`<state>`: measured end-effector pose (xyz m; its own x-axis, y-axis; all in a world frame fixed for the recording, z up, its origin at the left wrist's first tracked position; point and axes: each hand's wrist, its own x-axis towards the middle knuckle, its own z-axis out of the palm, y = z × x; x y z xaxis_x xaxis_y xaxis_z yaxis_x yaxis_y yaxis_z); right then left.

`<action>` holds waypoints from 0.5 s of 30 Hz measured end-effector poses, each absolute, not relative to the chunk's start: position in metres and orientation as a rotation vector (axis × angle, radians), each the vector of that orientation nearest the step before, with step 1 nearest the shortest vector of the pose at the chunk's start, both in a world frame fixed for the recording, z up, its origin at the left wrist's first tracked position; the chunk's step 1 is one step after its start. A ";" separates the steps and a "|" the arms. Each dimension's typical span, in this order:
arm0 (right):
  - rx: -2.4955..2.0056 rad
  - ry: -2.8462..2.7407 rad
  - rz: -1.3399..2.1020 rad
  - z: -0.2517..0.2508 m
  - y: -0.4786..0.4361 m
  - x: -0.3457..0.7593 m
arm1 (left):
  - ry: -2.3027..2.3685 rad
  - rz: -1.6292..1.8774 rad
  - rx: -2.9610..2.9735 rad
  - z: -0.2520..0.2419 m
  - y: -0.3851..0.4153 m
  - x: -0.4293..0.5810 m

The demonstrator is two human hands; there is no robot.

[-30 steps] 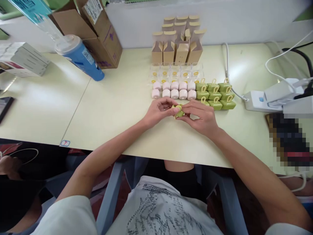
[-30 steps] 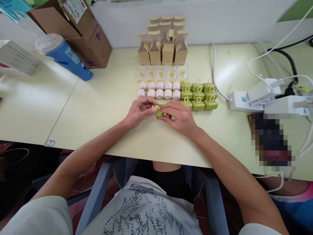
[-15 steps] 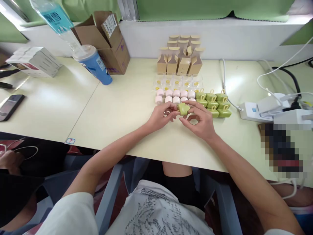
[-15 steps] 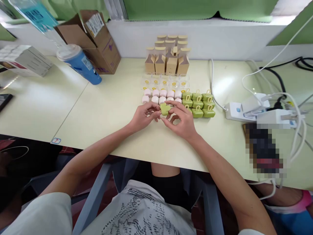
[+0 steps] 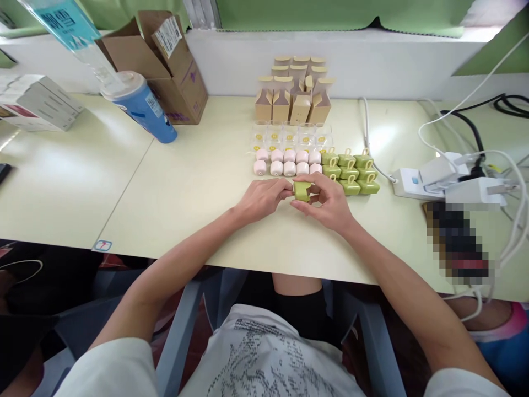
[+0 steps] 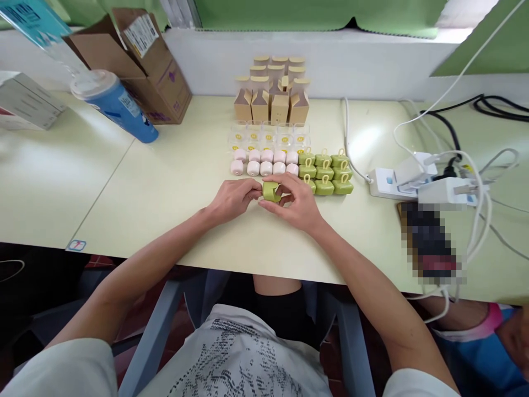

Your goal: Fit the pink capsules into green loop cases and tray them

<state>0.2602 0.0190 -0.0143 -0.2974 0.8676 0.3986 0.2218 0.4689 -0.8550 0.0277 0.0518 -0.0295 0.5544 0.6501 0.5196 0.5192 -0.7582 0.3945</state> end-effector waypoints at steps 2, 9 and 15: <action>-0.943 -1.767 0.800 -0.014 0.017 0.257 | 0.993 0.979 2.663 -0.031 0.057 0.025; -0.935 -1.823 0.542 -0.016 0.018 0.258 | 0.950 1.011 2.719 -0.025 0.063 0.018; -0.956 -1.898 0.445 -0.015 0.019 0.268 | 0.997 1.051 2.693 -0.024 0.062 0.010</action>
<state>0.2678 0.0190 -0.0152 -0.2614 0.7712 0.5804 0.4330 0.6311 -0.6436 0.0096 0.0617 -0.0241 0.5519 0.6022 0.5769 0.5446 -0.7842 0.2975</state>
